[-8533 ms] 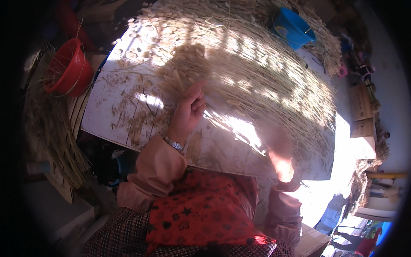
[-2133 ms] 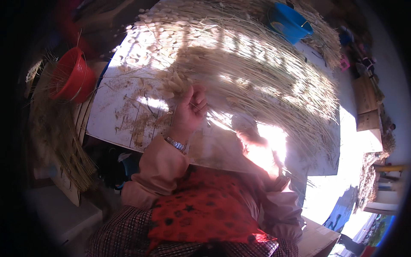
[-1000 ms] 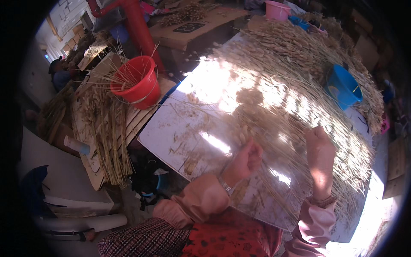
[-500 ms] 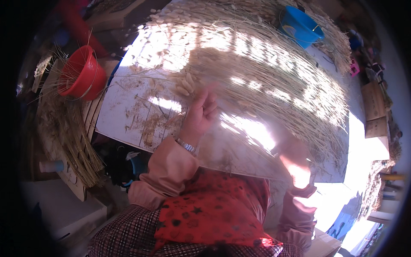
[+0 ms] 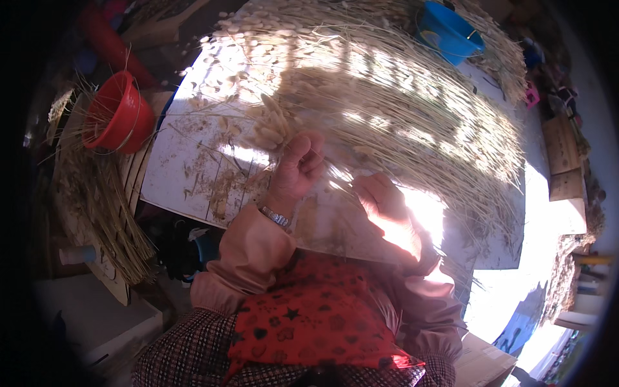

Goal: The person repeatedly picks up bundles of dried plant stems, rubs them against a flat surface to remove loose material, and places the processed stems into a nearby cardboard box. The person also occasionally adjusts the pile of stems on the table.

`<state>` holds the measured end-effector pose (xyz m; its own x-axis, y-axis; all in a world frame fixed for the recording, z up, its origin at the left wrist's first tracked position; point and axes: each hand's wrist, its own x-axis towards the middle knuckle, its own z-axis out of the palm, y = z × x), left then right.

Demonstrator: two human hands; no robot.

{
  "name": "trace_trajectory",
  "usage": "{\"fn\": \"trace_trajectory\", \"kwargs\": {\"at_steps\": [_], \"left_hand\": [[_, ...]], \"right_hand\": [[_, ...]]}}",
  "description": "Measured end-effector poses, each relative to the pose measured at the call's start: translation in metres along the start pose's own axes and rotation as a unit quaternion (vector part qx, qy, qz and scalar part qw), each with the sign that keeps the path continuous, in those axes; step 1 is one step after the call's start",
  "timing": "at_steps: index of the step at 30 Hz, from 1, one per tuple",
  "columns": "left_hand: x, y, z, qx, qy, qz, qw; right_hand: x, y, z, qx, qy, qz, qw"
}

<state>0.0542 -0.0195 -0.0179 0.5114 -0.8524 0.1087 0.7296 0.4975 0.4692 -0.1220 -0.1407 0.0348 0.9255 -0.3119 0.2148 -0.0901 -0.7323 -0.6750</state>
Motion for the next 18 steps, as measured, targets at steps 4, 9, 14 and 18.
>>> {"fn": "trace_trajectory", "kwargs": {"at_steps": [4,9,14,18], "left_hand": [[-0.001,-0.006,-0.002,-0.01,0.106,-0.016,0.994],[0.004,-0.005,-0.005,-0.017,0.043,0.001,0.999],[0.009,-0.006,-0.001,-0.019,0.072,-0.001,0.997],[0.011,-0.01,0.005,-0.059,0.107,-0.023,0.992]], "right_hand": [[-0.006,0.004,0.0,-0.029,0.025,-0.048,0.998],[-0.003,-0.012,-0.011,0.022,-0.028,0.036,0.999],[0.015,-0.004,-0.033,0.066,-0.019,0.061,0.996],[0.063,0.041,-0.038,-0.041,0.078,-0.036,0.995]]}}
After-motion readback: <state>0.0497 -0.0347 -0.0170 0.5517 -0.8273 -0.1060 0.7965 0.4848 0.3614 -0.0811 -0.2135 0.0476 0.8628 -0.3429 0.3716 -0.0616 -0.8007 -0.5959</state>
